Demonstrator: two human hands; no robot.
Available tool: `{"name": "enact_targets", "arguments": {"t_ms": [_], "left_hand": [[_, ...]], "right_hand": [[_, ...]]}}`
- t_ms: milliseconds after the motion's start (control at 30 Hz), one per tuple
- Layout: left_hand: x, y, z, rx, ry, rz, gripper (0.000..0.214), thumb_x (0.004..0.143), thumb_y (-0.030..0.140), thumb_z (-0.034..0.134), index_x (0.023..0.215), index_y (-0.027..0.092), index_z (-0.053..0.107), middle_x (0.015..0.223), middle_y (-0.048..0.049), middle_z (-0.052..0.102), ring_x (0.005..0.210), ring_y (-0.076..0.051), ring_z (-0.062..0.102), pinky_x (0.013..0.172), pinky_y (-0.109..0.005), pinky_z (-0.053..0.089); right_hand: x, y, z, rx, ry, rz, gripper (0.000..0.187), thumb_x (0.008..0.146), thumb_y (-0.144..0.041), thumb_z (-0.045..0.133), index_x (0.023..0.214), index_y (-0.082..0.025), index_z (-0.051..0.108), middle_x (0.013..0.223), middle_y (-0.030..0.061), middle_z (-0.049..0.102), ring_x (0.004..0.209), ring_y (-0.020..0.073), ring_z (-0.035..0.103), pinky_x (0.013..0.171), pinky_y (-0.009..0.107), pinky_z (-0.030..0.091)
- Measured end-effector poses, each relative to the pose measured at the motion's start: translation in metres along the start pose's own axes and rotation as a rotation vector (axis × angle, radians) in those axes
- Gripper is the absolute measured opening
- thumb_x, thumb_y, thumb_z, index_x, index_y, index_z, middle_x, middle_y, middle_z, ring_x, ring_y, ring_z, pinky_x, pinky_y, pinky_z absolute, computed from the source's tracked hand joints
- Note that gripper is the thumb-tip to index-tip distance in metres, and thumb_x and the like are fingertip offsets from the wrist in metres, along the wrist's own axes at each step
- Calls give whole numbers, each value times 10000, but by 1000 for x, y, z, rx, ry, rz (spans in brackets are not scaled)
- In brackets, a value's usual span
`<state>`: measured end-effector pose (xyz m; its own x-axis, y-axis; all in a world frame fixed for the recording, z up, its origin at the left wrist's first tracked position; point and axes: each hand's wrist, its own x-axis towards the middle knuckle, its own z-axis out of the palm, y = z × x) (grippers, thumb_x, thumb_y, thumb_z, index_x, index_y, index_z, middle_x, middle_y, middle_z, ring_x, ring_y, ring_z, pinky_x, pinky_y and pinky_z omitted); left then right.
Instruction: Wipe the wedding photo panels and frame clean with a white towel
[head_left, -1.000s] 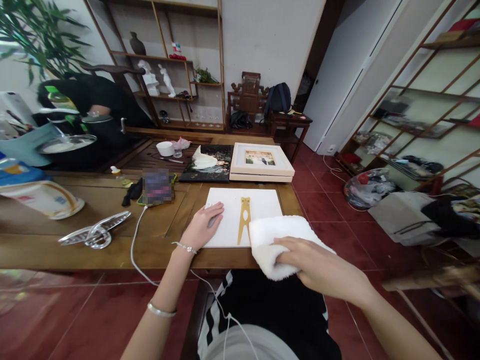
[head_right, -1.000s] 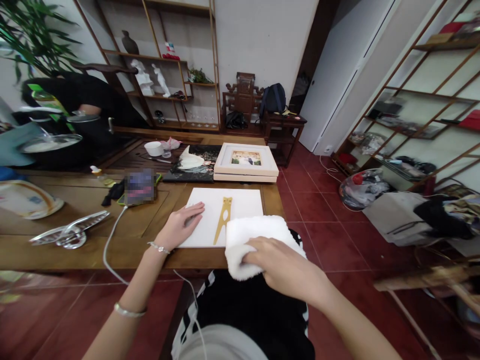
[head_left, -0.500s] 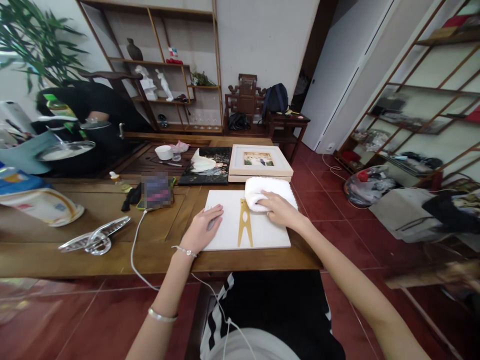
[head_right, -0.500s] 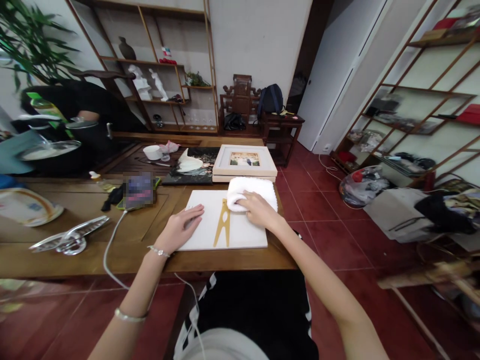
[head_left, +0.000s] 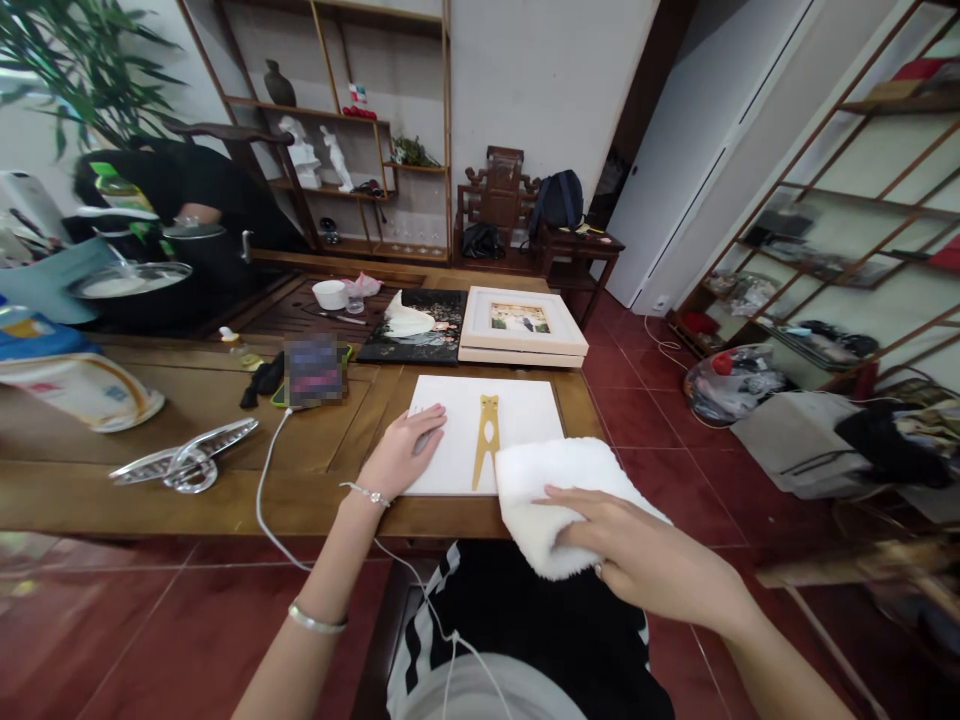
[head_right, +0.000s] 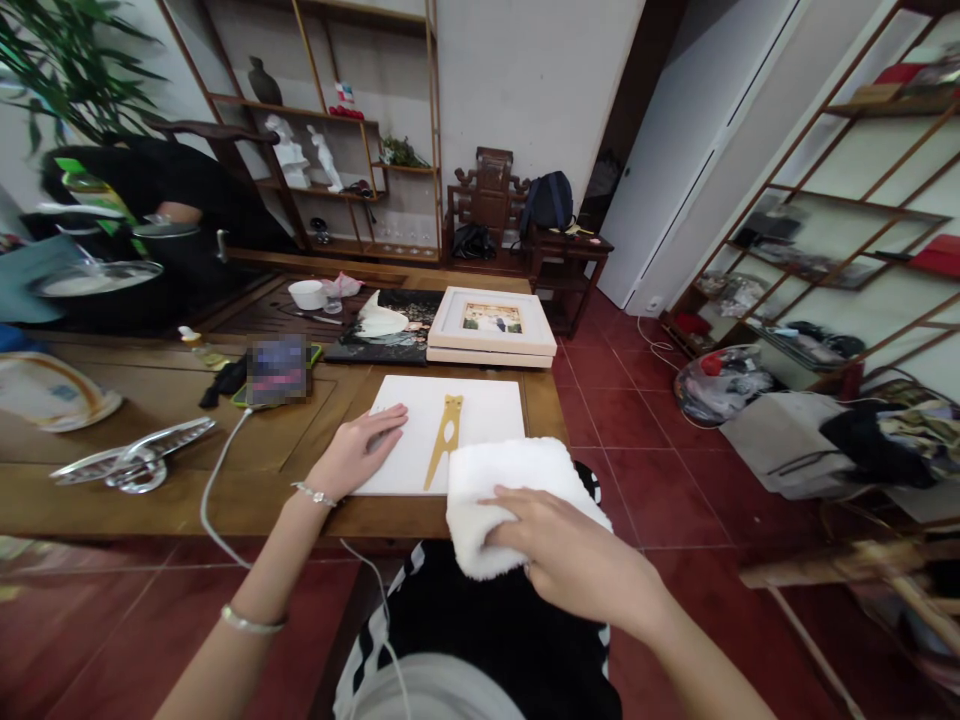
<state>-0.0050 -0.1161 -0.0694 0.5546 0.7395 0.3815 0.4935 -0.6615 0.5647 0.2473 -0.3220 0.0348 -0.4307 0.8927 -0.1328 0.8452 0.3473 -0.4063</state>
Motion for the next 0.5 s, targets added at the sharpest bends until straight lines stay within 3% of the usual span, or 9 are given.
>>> {"name": "enact_targets", "arguments": {"t_ms": [133,333,500], "left_hand": [[0,-1,1,-2,10,1,323,890,335,476,1080,191,694,1239,-106,643,1202,-264,572,1074,-504,384],[0,0,-1,-1,-1,-3,331,892,332,473,1081,175,693,1235,-114,644,1203,-262,571,1081,-499,377],[0,0,0,-1,16,-2,321,893,337,478,1084,194,693,1243,-101,640,1202,-253,572,1084,-487,379]], "right_hand": [[31,21,-11,-28,57,44,626,642,16,414,1167,-251,625,1308,58,578,1219,235,517,1014,383,409],[111,67,-17,-122,270,6,574,658,22,426,1169,-155,620,1182,129,628,1108,275,560,933,403,443],[141,69,-6,-155,328,-28,586,673,51,422,1198,-141,598,1246,152,593,1239,294,477,1023,443,374]]}}
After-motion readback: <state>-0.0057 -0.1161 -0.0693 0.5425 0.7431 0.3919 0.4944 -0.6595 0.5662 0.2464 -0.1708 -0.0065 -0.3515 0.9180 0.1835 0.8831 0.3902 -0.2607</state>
